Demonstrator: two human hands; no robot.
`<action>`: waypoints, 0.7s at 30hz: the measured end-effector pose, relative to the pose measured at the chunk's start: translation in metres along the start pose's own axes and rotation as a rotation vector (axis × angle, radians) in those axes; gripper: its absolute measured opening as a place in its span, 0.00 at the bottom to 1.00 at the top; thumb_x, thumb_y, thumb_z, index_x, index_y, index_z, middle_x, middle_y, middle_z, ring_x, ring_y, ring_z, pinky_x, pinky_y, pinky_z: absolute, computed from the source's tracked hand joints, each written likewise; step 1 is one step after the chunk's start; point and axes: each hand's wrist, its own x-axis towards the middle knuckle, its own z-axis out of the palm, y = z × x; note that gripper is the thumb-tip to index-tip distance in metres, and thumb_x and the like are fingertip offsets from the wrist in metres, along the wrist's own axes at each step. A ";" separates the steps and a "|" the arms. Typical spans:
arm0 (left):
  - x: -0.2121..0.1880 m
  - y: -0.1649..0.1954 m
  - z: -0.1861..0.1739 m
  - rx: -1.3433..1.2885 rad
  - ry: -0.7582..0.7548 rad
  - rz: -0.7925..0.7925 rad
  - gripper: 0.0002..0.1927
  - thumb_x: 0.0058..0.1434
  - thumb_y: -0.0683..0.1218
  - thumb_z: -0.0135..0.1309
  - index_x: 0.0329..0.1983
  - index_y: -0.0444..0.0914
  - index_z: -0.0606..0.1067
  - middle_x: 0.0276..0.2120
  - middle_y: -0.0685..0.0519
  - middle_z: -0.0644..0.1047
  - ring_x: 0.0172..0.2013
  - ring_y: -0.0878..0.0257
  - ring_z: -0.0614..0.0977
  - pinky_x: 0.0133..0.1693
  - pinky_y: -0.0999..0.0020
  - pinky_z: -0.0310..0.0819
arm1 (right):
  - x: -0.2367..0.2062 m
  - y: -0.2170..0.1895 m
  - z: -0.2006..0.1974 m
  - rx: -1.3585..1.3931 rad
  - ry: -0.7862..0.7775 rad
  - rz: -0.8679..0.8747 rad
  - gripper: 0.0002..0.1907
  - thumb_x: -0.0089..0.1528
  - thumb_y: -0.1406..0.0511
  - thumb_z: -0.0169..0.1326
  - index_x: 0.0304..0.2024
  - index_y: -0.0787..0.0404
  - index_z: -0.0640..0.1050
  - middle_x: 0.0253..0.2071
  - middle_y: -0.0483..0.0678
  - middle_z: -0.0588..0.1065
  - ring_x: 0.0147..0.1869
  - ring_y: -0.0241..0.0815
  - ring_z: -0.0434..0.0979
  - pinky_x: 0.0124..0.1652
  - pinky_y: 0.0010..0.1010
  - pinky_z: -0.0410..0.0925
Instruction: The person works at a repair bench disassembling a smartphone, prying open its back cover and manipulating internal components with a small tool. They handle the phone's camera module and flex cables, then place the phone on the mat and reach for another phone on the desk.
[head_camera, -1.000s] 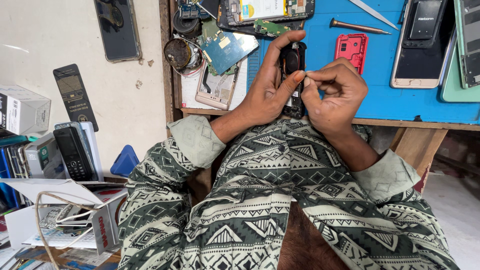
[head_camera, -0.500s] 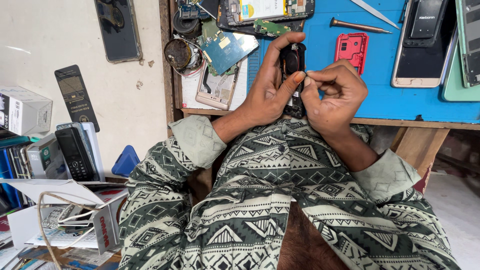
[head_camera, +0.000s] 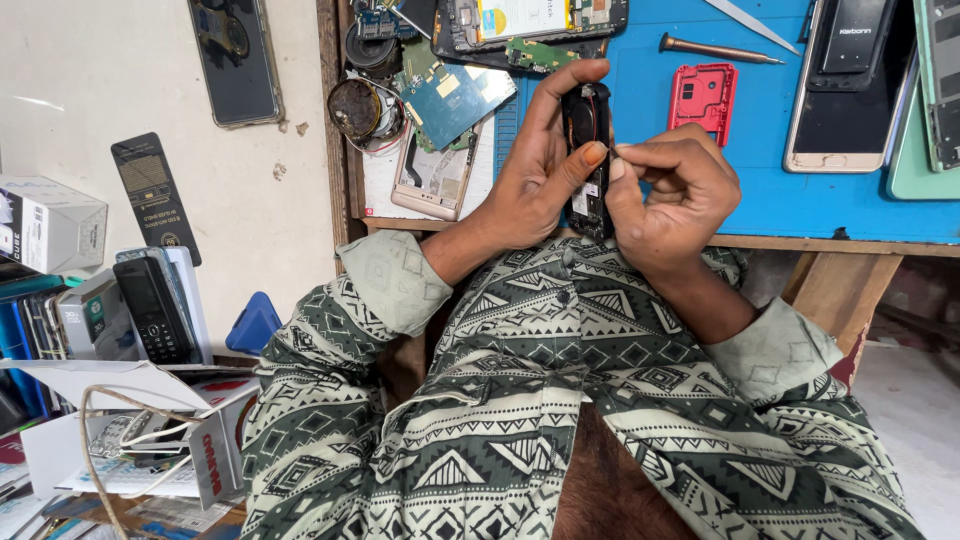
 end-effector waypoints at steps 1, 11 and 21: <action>0.000 0.000 0.000 0.003 -0.001 0.002 0.32 0.79 0.48 0.53 0.76 0.38 0.51 0.66 0.53 0.61 0.57 0.69 0.69 0.64 0.71 0.68 | 0.000 -0.001 0.000 -0.010 0.002 -0.002 0.04 0.66 0.80 0.59 0.43 0.73 0.78 0.41 0.51 0.72 0.34 0.29 0.73 0.30 0.16 0.65; -0.001 -0.001 -0.002 0.105 0.003 0.022 0.31 0.80 0.47 0.53 0.77 0.38 0.51 0.69 0.52 0.58 0.63 0.68 0.65 0.67 0.70 0.61 | 0.005 -0.003 0.000 -0.031 -0.037 -0.036 0.05 0.64 0.81 0.59 0.42 0.74 0.77 0.41 0.52 0.73 0.35 0.33 0.75 0.33 0.19 0.69; -0.001 -0.001 0.001 0.123 0.010 0.026 0.29 0.80 0.46 0.53 0.75 0.38 0.53 0.67 0.52 0.60 0.62 0.68 0.65 0.65 0.71 0.61 | 0.007 -0.005 0.000 -0.035 -0.047 -0.014 0.05 0.63 0.82 0.58 0.40 0.75 0.76 0.41 0.51 0.71 0.34 0.32 0.74 0.31 0.18 0.67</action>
